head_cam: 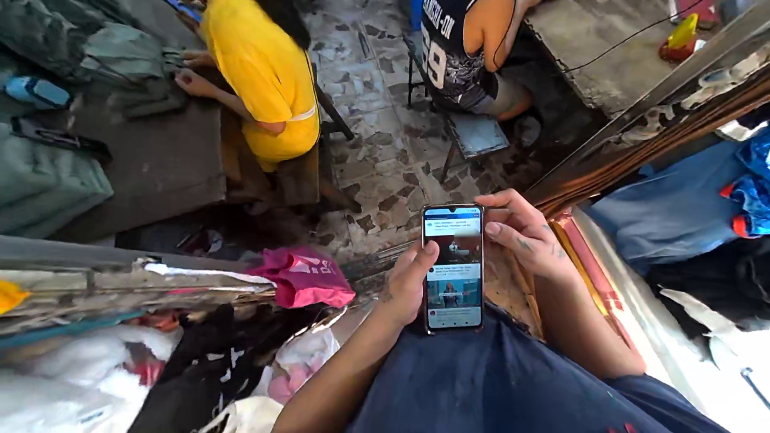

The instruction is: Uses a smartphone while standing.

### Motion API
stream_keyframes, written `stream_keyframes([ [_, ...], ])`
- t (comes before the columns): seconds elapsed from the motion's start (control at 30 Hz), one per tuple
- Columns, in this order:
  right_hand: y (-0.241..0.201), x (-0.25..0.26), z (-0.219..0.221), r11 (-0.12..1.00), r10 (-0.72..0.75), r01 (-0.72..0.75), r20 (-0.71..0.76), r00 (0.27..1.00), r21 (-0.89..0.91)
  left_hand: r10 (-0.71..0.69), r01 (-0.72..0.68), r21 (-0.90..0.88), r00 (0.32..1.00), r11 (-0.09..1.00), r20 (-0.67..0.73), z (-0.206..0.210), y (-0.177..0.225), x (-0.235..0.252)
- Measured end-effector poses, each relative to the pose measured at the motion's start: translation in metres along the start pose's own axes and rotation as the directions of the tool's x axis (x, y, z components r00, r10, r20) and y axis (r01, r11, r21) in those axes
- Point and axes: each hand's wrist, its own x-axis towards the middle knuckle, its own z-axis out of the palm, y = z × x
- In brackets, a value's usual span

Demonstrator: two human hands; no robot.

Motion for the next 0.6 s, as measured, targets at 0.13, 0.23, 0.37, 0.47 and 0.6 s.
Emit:
stream_keyframes([
  [0.13,0.007,0.038,0.033,0.999,0.037,-0.037,-0.017,0.999,-0.005,-0.016,0.016,0.003,1.0,1.0,0.013,-0.046,0.014,0.017],
  [0.23,0.009,0.061,0.043,0.999,0.049,-0.049,-0.008,0.999,-0.002,0.005,-0.005,0.028,1.0,1.0,0.01,-0.065,0.024,0.03],
  [0.37,0.02,0.092,0.041,1.0,0.014,-0.014,0.021,1.0,-0.002,0.043,-0.044,0.063,0.999,0.997,0.017,-0.082,0.032,0.055],
  [0.47,0.03,0.12,0.027,1.0,0.004,-0.005,0.052,0.999,0.011,0.042,-0.042,0.076,0.999,0.996,0.007,-0.086,0.038,0.081],
  [0.6,0.042,0.161,0.0,0.999,-0.035,0.034,0.086,0.996,0.018,0.085,-0.084,0.097,0.996,0.992,-0.008,-0.083,0.049,0.122],
])
